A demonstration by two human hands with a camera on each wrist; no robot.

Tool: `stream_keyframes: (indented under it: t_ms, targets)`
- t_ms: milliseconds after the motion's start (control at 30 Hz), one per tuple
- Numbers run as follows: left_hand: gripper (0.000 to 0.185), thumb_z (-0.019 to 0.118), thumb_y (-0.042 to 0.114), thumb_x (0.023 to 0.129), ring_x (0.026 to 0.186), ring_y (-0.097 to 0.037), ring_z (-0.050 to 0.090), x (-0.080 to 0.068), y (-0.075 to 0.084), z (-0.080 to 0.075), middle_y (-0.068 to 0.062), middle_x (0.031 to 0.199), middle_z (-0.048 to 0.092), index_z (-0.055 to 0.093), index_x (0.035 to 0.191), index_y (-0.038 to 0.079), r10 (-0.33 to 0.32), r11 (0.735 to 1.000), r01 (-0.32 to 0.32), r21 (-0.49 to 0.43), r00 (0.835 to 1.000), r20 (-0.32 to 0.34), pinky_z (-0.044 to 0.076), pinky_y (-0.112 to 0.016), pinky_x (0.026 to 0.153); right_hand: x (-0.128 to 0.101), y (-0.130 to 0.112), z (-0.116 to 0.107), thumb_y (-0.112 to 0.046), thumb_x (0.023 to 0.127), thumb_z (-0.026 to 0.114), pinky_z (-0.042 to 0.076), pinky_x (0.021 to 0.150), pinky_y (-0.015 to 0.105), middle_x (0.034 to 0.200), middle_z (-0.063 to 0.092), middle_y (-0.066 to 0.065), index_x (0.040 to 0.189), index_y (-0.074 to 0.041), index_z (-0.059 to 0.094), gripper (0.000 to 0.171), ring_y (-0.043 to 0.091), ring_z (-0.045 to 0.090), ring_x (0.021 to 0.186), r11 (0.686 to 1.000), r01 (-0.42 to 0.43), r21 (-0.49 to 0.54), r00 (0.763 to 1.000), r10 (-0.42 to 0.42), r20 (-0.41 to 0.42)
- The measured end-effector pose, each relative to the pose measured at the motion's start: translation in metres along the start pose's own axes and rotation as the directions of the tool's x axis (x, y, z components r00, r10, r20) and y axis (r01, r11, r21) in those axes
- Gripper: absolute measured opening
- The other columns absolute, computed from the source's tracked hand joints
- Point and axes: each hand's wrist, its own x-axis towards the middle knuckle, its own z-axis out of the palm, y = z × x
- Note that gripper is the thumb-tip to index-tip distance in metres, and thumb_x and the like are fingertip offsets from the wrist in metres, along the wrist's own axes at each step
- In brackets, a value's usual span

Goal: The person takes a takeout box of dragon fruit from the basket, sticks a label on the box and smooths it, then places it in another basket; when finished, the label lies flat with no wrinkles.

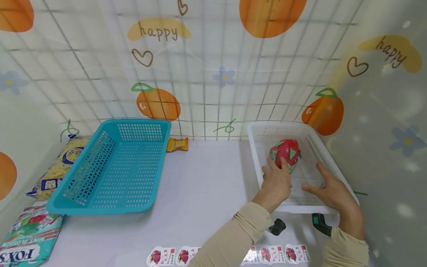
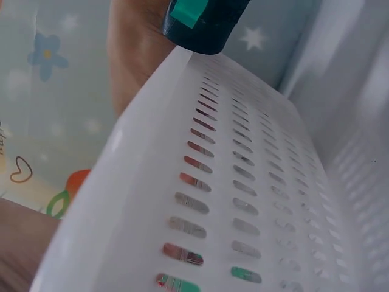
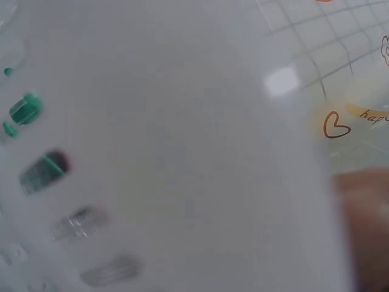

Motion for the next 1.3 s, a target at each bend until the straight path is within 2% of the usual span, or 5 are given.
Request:
stream_keyframes:
  t_ms: [400,733,933,1133,1300]
  targets:
    - [0.084,0.078,0.029,0.089,0.121,-0.034,0.049,-0.001,0.000,-0.002,-0.020,0.156,0.033,0.033,0.159,0.016,0.020,0.997,-0.022,-0.080,1.000,-0.023,0.056,-0.029,0.082,-0.005,0.000,-0.005,-0.055,0.088,0.074,0.032,0.103,0.078,0.162,0.020,0.035,0.163,-0.005,-0.002,0.117,0.067,0.031,0.134,1.000,0.013,-0.017,0.999,-0.014,-0.039]
    - [0.085,0.080,0.032,0.087,0.112,-0.030,0.049,-0.005,0.002,-0.006,-0.018,0.151,0.038,0.036,0.157,0.012,0.044,0.998,-0.048,-0.044,0.995,-0.093,0.050,-0.024,0.074,-0.011,-0.002,-0.010,-0.052,0.090,0.073,0.038,0.097,0.078,0.160,0.021,0.038,0.162,-0.002,0.002,0.113,0.067,0.041,0.125,0.999,0.044,-0.014,0.996,-0.045,-0.082]
    - [0.083,0.076,0.035,0.090,0.107,-0.029,0.049,-0.007,0.000,-0.012,-0.021,0.148,0.040,0.037,0.156,0.004,0.116,0.993,-0.113,0.032,0.984,-0.134,0.047,-0.020,0.073,-0.015,-0.008,-0.016,-0.052,0.091,0.072,0.050,0.086,0.069,0.152,0.031,0.043,0.162,-0.003,0.004,0.111,0.049,0.061,0.095,0.998,0.044,-0.033,0.994,-0.047,-0.096]
    - [0.082,0.077,0.034,0.090,0.105,-0.029,0.048,-0.010,-0.001,-0.018,-0.024,0.147,0.041,0.039,0.153,-0.001,0.167,0.986,-0.166,0.020,0.969,-0.181,0.045,-0.019,0.070,-0.021,-0.013,-0.020,-0.051,0.091,0.073,0.054,0.077,0.061,0.137,0.048,0.045,0.162,-0.002,0.011,0.106,0.034,0.062,0.078,0.996,0.070,-0.057,0.987,-0.078,-0.143]
    - [0.082,0.078,0.034,0.089,0.105,-0.029,0.047,-0.015,-0.002,-0.026,-0.025,0.151,0.039,0.039,0.153,-0.003,0.198,0.980,-0.200,0.013,0.957,-0.210,0.045,-0.019,0.072,-0.026,-0.016,-0.022,-0.045,0.092,0.074,0.056,0.070,0.055,0.152,0.040,0.037,0.159,-0.003,0.028,0.092,0.029,0.061,0.075,0.985,0.145,-0.088,0.967,-0.160,-0.196]
